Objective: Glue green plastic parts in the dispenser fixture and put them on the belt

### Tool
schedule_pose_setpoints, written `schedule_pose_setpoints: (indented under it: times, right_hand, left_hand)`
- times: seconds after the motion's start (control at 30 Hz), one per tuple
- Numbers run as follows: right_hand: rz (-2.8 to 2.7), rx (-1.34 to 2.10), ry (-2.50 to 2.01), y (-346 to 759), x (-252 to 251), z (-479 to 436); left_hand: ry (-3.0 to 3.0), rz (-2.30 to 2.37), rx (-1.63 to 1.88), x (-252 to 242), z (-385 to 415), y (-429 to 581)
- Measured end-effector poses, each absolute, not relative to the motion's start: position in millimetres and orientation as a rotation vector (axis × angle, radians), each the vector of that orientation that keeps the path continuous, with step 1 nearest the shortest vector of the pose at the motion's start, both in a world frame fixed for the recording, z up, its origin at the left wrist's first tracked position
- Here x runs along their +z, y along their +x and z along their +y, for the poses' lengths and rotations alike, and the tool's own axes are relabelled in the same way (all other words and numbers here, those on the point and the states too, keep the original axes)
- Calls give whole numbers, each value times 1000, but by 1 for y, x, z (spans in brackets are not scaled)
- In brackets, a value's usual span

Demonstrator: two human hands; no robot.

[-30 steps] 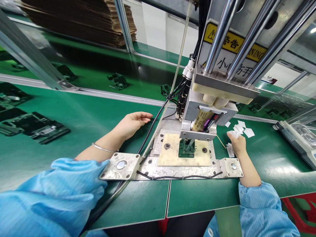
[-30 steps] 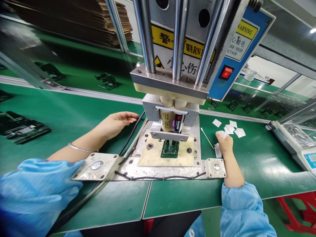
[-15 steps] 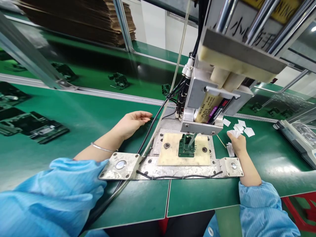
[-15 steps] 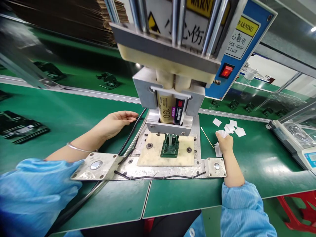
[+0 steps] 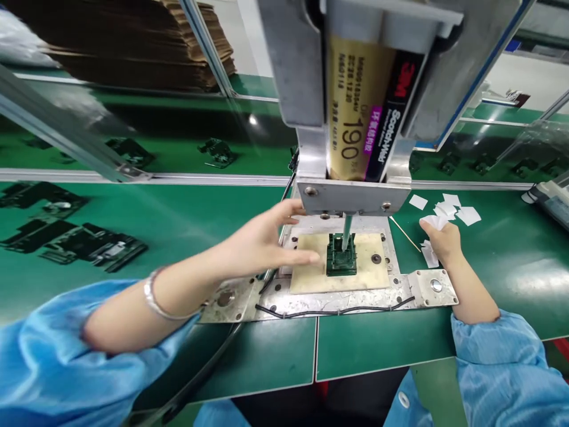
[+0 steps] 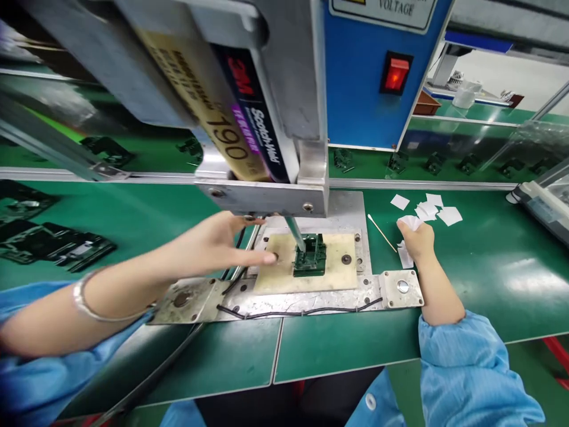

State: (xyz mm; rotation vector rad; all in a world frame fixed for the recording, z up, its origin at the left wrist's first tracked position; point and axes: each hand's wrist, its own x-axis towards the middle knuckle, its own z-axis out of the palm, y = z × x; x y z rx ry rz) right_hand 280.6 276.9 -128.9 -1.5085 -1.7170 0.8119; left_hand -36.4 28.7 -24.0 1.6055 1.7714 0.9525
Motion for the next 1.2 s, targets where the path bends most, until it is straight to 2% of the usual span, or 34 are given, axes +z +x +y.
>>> schedule_pose_setpoints:
  times: [0.1, 0.27, 0.37, 0.57, 0.9, 1.2]
  right_hand:
    - [-1723, 814, -1526, 281, -129, 277]
    - [-1728, 815, -1519, 280, -129, 276]
    - [-1730, 811, -1509, 279, -127, 276]
    - [-1759, 801, -1521, 278, -125, 275]
    - [-1724, 779, -1508, 278, -124, 273]
    - [-1640, 831, -1500, 281, -118, 274]
  left_hand:
    - [1570, 1764, 778, -35, 35, -10]
    - [1387, 1625, 843, -49, 42, 3]
    - [1386, 1594, 854, -45, 40, 1]
    - [1464, 1714, 664, -31, 25, 14]
    - [1015, 1686, 944, -39, 22, 36]
    - [668, 1445, 759, -21, -8, 28]
